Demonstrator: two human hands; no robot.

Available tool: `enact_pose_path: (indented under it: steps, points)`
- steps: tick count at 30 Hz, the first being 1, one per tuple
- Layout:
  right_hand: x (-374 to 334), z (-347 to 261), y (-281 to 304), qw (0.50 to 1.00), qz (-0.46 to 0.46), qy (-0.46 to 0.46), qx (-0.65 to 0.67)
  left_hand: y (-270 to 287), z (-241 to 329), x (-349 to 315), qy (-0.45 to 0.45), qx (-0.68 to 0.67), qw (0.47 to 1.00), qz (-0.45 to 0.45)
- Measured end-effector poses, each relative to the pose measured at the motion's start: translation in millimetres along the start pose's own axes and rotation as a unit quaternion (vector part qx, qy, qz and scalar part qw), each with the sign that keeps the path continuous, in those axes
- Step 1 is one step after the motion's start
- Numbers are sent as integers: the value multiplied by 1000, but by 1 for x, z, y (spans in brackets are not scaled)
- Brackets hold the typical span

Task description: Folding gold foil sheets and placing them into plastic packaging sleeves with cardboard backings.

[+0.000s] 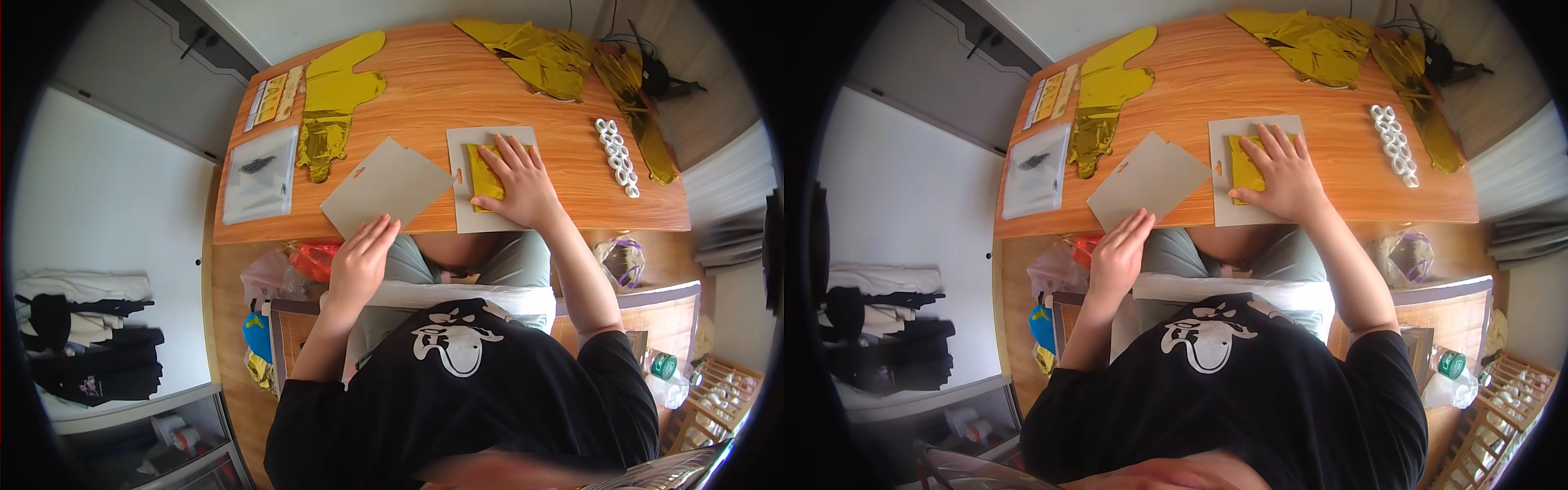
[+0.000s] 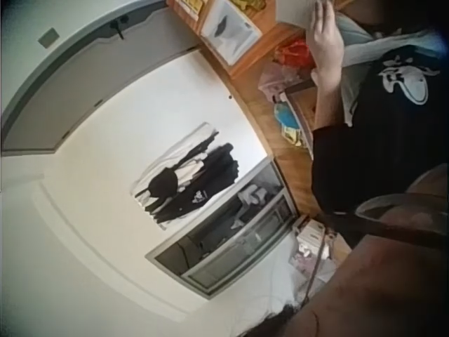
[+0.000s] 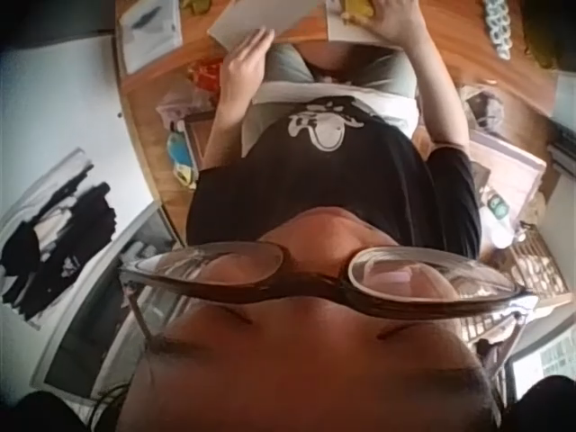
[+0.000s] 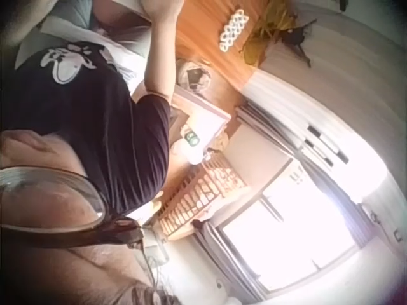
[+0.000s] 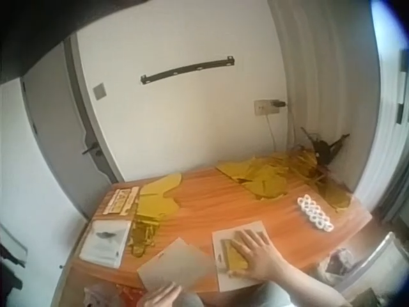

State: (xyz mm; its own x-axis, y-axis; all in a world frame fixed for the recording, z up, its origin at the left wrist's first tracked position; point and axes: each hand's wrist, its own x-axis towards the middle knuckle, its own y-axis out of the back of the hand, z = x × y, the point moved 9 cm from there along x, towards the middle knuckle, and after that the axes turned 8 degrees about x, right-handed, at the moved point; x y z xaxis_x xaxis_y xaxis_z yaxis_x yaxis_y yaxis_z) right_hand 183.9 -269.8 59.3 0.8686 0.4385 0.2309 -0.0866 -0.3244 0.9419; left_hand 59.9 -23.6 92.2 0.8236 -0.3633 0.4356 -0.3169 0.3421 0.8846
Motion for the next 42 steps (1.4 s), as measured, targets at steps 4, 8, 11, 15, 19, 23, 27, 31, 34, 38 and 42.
enact_pose_path:
  steps: [4,8,11,15,19,23,27,31,34,38,42]
  points:
    - [-1,0,-1,1000,2,-2,3,28,-7,16,29,-55,981,185]
    - [-4,2,-2,1000,7,0,-2,-8,-12,78,-43,-29,986,160]
    - [-1,0,-4,998,-59,-20,-11,-67,-24,113,-81,60,995,-5]
    - [-3,-7,1,999,-41,-14,13,-101,-44,131,-91,1,989,-119]
    - [-4,-4,1,1000,-2,-1,13,-105,-55,127,-13,88,990,-113]
    - [-6,-6,-1,1000,-19,-1,9,-71,-50,92,12,105,992,-75]
    - [-25,-10,8,999,-20,-2,29,-11,-125,29,250,130,960,6]
    - [-35,-18,12,999,-34,8,29,48,-249,-72,404,192,886,125]
    - [-34,-24,9,998,-47,23,35,73,-297,-84,412,214,878,115]
    - [-39,-53,-1,992,-72,86,57,80,-346,-70,393,196,894,87]
    - [-33,-75,-5,985,-77,138,63,73,-353,-38,351,208,912,49]
